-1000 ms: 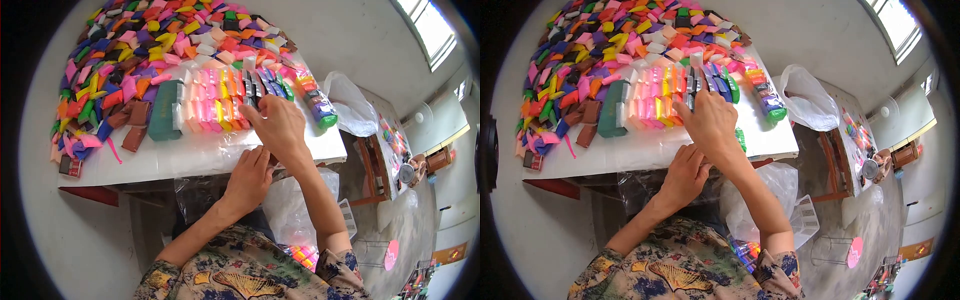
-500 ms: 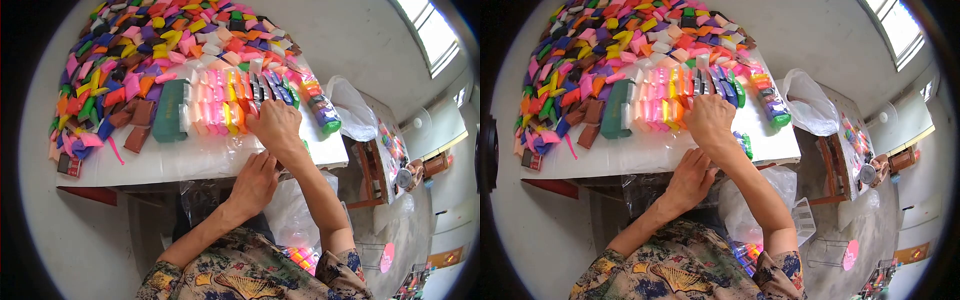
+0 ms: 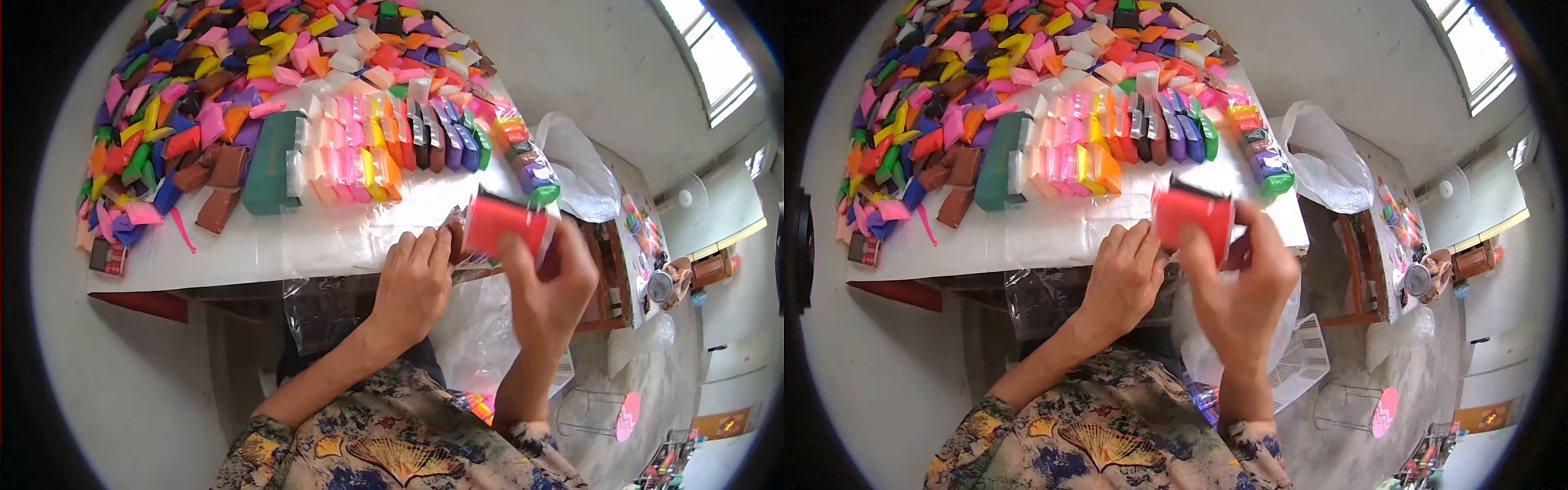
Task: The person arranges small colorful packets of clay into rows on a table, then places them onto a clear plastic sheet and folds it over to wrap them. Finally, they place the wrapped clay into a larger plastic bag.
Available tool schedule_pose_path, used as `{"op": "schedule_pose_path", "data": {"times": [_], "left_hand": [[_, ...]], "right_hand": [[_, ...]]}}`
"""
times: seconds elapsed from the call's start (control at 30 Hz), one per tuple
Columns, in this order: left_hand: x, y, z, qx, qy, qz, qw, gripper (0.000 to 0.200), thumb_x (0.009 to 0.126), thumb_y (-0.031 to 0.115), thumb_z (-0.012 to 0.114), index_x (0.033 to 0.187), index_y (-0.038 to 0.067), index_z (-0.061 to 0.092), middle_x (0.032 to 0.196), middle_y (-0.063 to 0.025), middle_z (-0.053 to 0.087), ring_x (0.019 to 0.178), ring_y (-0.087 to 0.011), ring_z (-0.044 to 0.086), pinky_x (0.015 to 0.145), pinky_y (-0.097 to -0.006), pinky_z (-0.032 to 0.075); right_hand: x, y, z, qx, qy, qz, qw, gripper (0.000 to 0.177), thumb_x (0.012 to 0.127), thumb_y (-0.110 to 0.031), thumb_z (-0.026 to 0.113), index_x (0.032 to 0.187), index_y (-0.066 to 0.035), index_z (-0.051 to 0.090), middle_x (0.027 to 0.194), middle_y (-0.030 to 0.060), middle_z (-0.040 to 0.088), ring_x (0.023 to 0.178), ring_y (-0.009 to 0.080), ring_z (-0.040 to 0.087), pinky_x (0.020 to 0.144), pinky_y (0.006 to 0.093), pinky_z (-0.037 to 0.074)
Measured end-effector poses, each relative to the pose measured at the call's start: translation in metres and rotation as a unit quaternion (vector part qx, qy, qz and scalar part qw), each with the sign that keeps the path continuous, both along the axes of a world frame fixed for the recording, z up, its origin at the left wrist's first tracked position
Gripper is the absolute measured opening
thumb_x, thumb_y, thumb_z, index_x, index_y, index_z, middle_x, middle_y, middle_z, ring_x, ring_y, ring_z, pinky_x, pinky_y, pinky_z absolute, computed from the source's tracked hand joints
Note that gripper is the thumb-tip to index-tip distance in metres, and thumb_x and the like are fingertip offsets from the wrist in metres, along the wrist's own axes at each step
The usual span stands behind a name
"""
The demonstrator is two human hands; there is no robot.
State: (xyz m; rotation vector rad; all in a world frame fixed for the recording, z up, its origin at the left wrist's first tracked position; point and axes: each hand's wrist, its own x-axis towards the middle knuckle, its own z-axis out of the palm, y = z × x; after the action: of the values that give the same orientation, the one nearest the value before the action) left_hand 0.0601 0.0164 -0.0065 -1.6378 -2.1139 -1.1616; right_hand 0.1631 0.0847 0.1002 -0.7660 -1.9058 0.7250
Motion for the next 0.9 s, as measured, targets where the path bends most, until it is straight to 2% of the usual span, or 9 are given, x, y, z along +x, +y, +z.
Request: {"op": "schedule_pose_path", "data": {"times": [0.07, 0.13, 0.17, 0.27, 0.47, 0.57, 0.67, 0.77, 0.9], "left_hand": [[0.002, -0.004, 0.003, -0.027, -0.010, 0.011, 1.000, 0.053, 0.079, 0.011, 0.068, 0.128, -0.007, 0.055, 0.115, -0.0149, 0.058, 0.102, -0.0305, 0.053, 0.090, -0.0408, 0.044], [0.000, -0.008, 0.005, -0.036, -0.032, 0.005, 0.999, 0.054, 0.078, 0.011, 0.069, 0.128, -0.007, 0.055, 0.117, -0.0141, 0.057, 0.103, -0.0301, 0.052, 0.092, -0.0409, 0.043], [-0.001, -0.008, 0.004, -0.051, -0.037, 0.001, 0.998, 0.056, 0.076, 0.010, 0.069, 0.128, -0.007, 0.055, 0.124, -0.0138, 0.056, 0.106, -0.0296, 0.051, 0.094, -0.0407, 0.041], [-0.004, -0.013, 0.000, -0.028, -0.034, -0.015, 0.999, 0.052, 0.078, 0.006, 0.065, 0.127, -0.007, 0.056, 0.128, -0.0171, 0.056, 0.107, -0.0312, 0.052, 0.093, -0.0412, 0.042], [-0.021, -0.024, -0.002, 0.008, -0.096, -0.066, 0.993, 0.046, 0.082, -0.004, 0.055, 0.127, -0.013, 0.054, 0.128, -0.0267, 0.054, 0.114, -0.0407, 0.054, 0.101, -0.0460, 0.045], [-0.022, -0.026, -0.001, 0.040, -0.110, -0.063, 0.991, 0.048, 0.081, -0.008, 0.053, 0.128, -0.014, 0.052, 0.127, -0.0282, 0.054, 0.116, -0.0429, 0.053, 0.104, -0.0464, 0.044], [-0.018, -0.026, 0.001, 0.074, -0.097, -0.019, 0.992, 0.048, 0.080, -0.009, 0.054, 0.128, -0.014, 0.051, 0.123, -0.0274, 0.056, 0.112, -0.0419, 0.055, 0.102, -0.0464, 0.045], [-0.012, -0.025, 0.002, 0.109, -0.051, 0.022, 0.992, 0.043, 0.083, -0.008, 0.056, 0.125, -0.013, 0.052, 0.119, -0.0259, 0.056, 0.107, -0.0410, 0.056, 0.097, -0.0459, 0.046], [-0.008, -0.025, -0.004, 0.123, -0.158, 0.007, 0.980, 0.030, 0.092, -0.002, 0.055, 0.121, -0.005, 0.058, 0.116, -0.0209, 0.061, 0.105, -0.0386, 0.060, 0.092, -0.0436, 0.049]], "right_hand": [[0.017, -0.021, -0.018, -0.022, -0.043, -0.002, 0.999, 0.034, 0.076, -0.010, 0.078, 0.104, 0.005, 0.066, 0.079, 0.0043, 0.062, 0.064, 0.0047, 0.053, 0.052, 0.0215, 0.041], [0.017, -0.033, -0.030, -0.053, -0.024, 0.013, 0.998, 0.035, 0.077, -0.008, 0.078, 0.106, 0.006, 0.064, 0.082, 0.0049, 0.062, 0.063, 0.0057, 0.053, 0.052, 0.0223, 0.041], [0.016, -0.034, -0.040, -0.073, -0.007, 0.003, 0.997, 0.036, 0.077, -0.008, 0.078, 0.107, 0.006, 0.064, 0.085, 0.0053, 0.063, 0.063, 0.0066, 0.054, 0.053, 0.0234, 0.043], [0.016, -0.035, -0.050, -0.071, -0.020, -0.021, 0.997, 0.037, 0.077, -0.008, 0.079, 0.107, 0.006, 0.063, 0.086, 0.0072, 0.063, 0.064, 0.0098, 0.056, 0.054, 0.0252, 0.046], [0.007, -0.033, -0.063, 0.073, -0.082, -0.029, 0.994, 0.037, 0.076, -0.009, 0.077, 0.107, 0.005, 0.062, 0.090, 0.0168, 0.064, 0.073, 0.0287, 0.065, 0.063, 0.0355, 0.053], [-0.002, -0.035, -0.069, 0.126, -0.094, -0.043, 0.987, 0.039, 0.077, -0.010, 0.077, 0.109, 0.004, 0.061, 0.091, 0.0180, 0.065, 0.080, 0.0337, 0.066, 0.067, 0.0396, 0.054], [-0.016, -0.030, -0.078, 0.196, -0.089, -0.079, 0.973, 0.038, 0.075, -0.007, 0.079, 0.108, 0.004, 0.063, 0.087, 0.0127, 0.065, 0.065, 0.0223, 0.060, 0.056, 0.0316, 0.049], [-0.023, -0.028, -0.087, 0.218, -0.076, -0.102, 0.967, 0.038, 0.076, -0.009, 0.080, 0.107, 0.002, 0.062, 0.090, 0.0134, 0.063, 0.070, 0.0272, 0.061, 0.061, 0.0357, 0.051], [-0.031, -0.028, -0.095, 0.150, -0.042, -0.099, 0.983, 0.038, 0.077, -0.010, 0.080, 0.106, 0.001, 0.060, 0.094, 0.0141, 0.061, 0.073, 0.0297, 0.062, 0.064, 0.0373, 0.053]]}}
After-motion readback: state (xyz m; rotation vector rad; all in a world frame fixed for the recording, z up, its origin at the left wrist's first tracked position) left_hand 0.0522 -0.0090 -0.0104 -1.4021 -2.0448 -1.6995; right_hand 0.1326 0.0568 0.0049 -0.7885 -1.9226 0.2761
